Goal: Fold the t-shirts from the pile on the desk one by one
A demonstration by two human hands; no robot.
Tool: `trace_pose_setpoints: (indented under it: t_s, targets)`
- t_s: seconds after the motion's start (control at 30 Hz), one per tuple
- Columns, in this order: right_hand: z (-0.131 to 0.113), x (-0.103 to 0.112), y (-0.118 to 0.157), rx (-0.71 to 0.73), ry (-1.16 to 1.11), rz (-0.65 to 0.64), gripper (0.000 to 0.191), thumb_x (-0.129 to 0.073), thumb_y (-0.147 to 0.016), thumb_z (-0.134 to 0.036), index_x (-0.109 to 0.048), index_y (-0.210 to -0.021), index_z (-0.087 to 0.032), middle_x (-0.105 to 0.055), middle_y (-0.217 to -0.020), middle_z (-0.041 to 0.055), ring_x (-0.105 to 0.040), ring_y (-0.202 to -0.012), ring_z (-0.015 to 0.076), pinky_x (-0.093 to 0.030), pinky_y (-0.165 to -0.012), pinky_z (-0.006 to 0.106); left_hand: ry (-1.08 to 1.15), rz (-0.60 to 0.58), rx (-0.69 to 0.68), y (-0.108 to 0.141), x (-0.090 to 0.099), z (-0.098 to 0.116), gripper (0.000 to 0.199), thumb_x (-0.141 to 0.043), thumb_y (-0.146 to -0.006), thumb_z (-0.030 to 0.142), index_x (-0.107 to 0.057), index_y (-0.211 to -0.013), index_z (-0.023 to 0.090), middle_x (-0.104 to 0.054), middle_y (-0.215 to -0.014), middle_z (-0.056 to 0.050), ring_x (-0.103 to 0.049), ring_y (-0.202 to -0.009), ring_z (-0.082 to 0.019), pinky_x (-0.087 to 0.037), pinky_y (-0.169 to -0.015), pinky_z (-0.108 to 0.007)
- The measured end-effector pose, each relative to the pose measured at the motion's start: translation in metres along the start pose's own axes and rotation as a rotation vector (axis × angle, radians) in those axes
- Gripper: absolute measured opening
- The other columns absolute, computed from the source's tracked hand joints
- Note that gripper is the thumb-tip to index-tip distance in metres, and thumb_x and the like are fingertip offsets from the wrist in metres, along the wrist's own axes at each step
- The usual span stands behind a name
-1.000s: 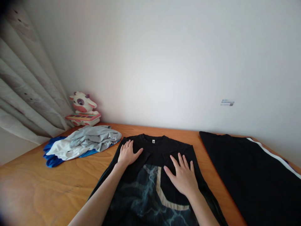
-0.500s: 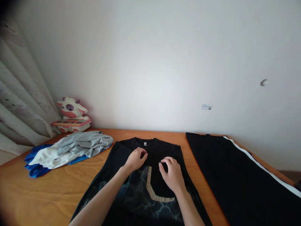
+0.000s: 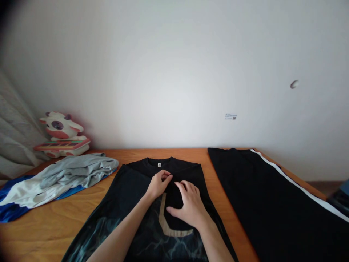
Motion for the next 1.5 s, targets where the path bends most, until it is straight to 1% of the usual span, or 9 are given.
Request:
trace_pose_setpoints:
  t_s: [0.37,0.5,0.63,0.77,1.0,1.2,1.33,1.4,1.5]
  targets:
    - [-0.012,0.014,0.0,0.06,-0.045,-0.007,0.079,-0.078,-0.076,-0.052,-0.051,-0.146,-0.027,-0.055,-0.145,0.0114,-0.05,-0.135,0.0324,-0.041,-0.114,0.048,0.536,0.055,0.226,-0.006,0.008,-0.003,0.034,-0.072,-0.081,0.044,-0.061,-0.101,0.018,-0.063,-0.072,0.003,-0.064,-0.059,-0.01,-0.056,-0.06,-0.024]
    - [0.005,0.016,-0.003,-0.034,-0.128,0.114,0.046,-0.045,-0.1,-0.055,-0.064,-0.128,-0.025,-0.065,-0.131,0.0104,-0.06,-0.125,0.0258,-0.046,-0.108,0.042,0.51,0.06,0.25,-0.003,0.012,-0.004,0.018,-0.068,-0.084,0.028,-0.061,-0.098,0.018,-0.059,-0.066,0.005,-0.062,-0.056,-0.01,-0.055,-0.056,-0.021]
    - [0.039,0.009,-0.006,-0.117,-0.056,0.309,0.048,-0.034,-0.103,-0.047,-0.066,-0.123,-0.018,-0.067,-0.13,0.0152,-0.061,-0.125,0.0274,-0.046,-0.11,0.044,0.415,0.044,0.249,-0.003,0.011,-0.007,0.008,-0.063,-0.085,0.019,-0.061,-0.093,0.018,-0.058,-0.06,0.006,-0.06,-0.051,-0.011,-0.053,-0.051,-0.021]
    - [0.054,-0.002,-0.003,-0.171,0.144,0.225,0.054,-0.036,-0.101,-0.044,-0.062,-0.134,-0.01,-0.06,-0.143,0.0195,-0.054,-0.135,0.0308,-0.043,-0.113,0.048,0.303,0.014,0.213,0.0,0.01,-0.007,0.006,-0.057,-0.09,0.018,-0.06,-0.095,0.019,-0.061,-0.065,0.005,-0.062,-0.052,-0.012,-0.055,-0.055,-0.024]
    - [0.048,-0.003,0.0,-0.41,0.43,0.02,0.056,-0.032,-0.101,-0.038,-0.057,-0.144,-0.011,-0.045,-0.158,0.0185,-0.039,-0.147,0.0361,-0.035,-0.113,0.064,-0.075,0.064,-0.037,0.013,0.013,0.004,0.017,-0.066,-0.085,0.015,-0.066,-0.1,0.021,-0.069,-0.098,-0.004,-0.067,-0.092,-0.02,-0.053,-0.087,-0.032]
    - [0.031,-0.001,-0.045,-0.272,0.378,-0.017,0.056,-0.029,-0.104,-0.038,-0.046,-0.153,-0.016,-0.035,-0.164,0.015,-0.025,-0.155,0.0295,-0.022,-0.121,0.06,-0.396,0.046,-0.207,0.018,0.01,0.01,0.019,-0.061,-0.092,0.021,-0.065,-0.11,0.02,-0.065,-0.115,-0.01,-0.065,-0.103,-0.024,-0.051,-0.094,-0.036]
    - [0.038,-0.012,-0.066,-0.4,0.324,-0.117,0.067,-0.026,-0.104,-0.051,-0.036,-0.158,-0.013,-0.03,-0.166,0.021,-0.022,-0.155,0.0342,-0.019,-0.118,0.069,-0.492,0.069,-0.292,0.023,0.014,0.026,0.016,-0.063,-0.092,0.026,-0.068,-0.106,0.02,-0.066,-0.114,-0.01,-0.062,-0.107,-0.028,-0.049,-0.096,-0.039]
    - [0.047,-0.017,-0.069,-0.442,0.331,-0.139,0.069,-0.026,-0.104,-0.052,-0.034,-0.159,-0.012,-0.029,-0.165,0.0224,-0.023,-0.155,0.0355,-0.018,-0.116,0.072,-0.518,-0.068,-0.396,0.028,0.009,0.035,0.013,-0.065,-0.091,0.03,-0.07,-0.1,0.021,-0.07,-0.104,-0.008,-0.065,-0.098,-0.026,-0.05,-0.089,-0.036]
    - [0.063,-0.019,-0.069,-0.459,0.343,-0.156,0.066,-0.023,-0.104,-0.047,-0.034,-0.159,-0.011,-0.028,-0.166,0.0196,-0.024,-0.155,0.0328,-0.02,-0.118,0.07,-0.534,-0.421,-0.657,0.041,-0.01,0.047,0.021,-0.071,-0.088,0.043,-0.072,-0.089,0.022,-0.071,-0.086,-0.004,-0.067,-0.08,-0.021,-0.05,-0.075,-0.03]
Point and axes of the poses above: each hand's wrist, its own y-axis away from the middle knuckle, its own x-axis out of the back of the hand, z = x × y, the point moved 2 cm from there along -y, towards the middle knuckle
